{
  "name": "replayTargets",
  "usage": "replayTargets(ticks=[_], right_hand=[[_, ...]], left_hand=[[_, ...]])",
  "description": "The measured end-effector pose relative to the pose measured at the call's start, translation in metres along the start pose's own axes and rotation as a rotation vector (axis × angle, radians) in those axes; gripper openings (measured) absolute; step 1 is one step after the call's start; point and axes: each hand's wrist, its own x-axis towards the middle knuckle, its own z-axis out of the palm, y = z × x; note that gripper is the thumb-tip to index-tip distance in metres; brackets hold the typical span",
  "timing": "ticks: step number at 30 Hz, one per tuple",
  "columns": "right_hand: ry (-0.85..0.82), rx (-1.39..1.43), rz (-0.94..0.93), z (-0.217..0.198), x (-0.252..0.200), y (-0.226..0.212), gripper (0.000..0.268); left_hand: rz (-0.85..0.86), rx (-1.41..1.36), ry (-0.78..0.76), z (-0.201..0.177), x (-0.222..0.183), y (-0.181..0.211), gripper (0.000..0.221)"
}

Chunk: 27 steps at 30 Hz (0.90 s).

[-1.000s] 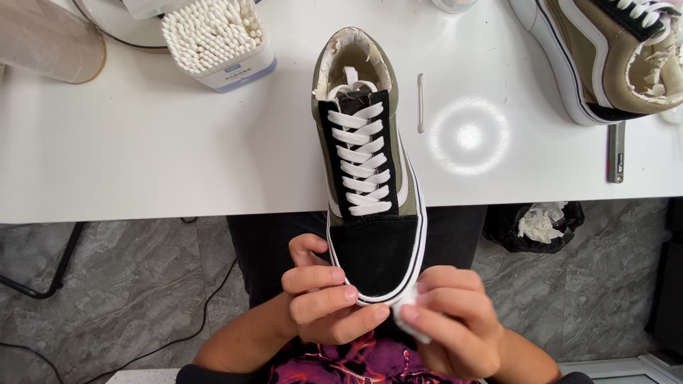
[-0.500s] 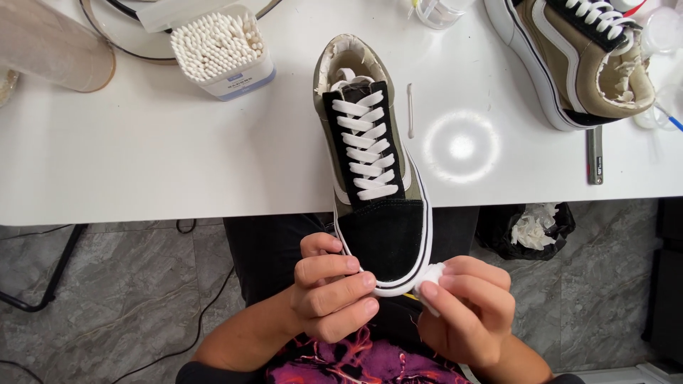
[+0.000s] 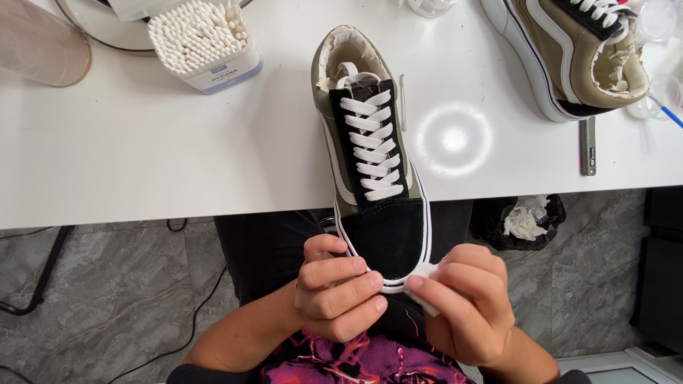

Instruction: Cleaning the white soles and rubber trim of black and green sneakers using cotton swabs, wipes, and cleaning solution.

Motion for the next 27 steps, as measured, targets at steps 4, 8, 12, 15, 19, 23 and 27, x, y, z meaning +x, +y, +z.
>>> replayTargets(ticks=[4, 8, 12, 15, 19, 23, 27], right_hand=[[-0.102, 0.044, -0.149, -0.001, 0.006, 0.001, 0.029], [-0.112, 0.037, -0.150, -0.006, 0.003, -0.001, 0.031], [-0.103, 0.033, -0.060, -0.007, 0.001, -0.001, 0.033], [-0.124, 0.051, -0.064, -0.004, 0.003, -0.002, 0.036], [-0.152, 0.045, -0.112, -0.004, 0.005, -0.003, 0.038], [-0.119, 0.001, -0.005, -0.005, 0.000, -0.005, 0.033], [-0.093, 0.011, 0.016, 0.000, -0.003, -0.005, 0.031]], left_hand=[[0.033, -0.002, 0.004, 0.002, -0.001, -0.001, 0.019], [0.043, -0.021, 0.021, 0.003, -0.003, -0.002, 0.015], [0.040, -0.035, 0.014, 0.002, -0.003, -0.002, 0.015], [0.044, -0.040, 0.006, 0.005, -0.004, -0.002, 0.014], [0.048, -0.033, 0.019, 0.005, -0.006, -0.003, 0.014], [0.045, -0.033, -0.009, 0.002, -0.011, -0.002, 0.014], [0.049, -0.029, -0.013, 0.004, -0.013, -0.002, 0.014]])
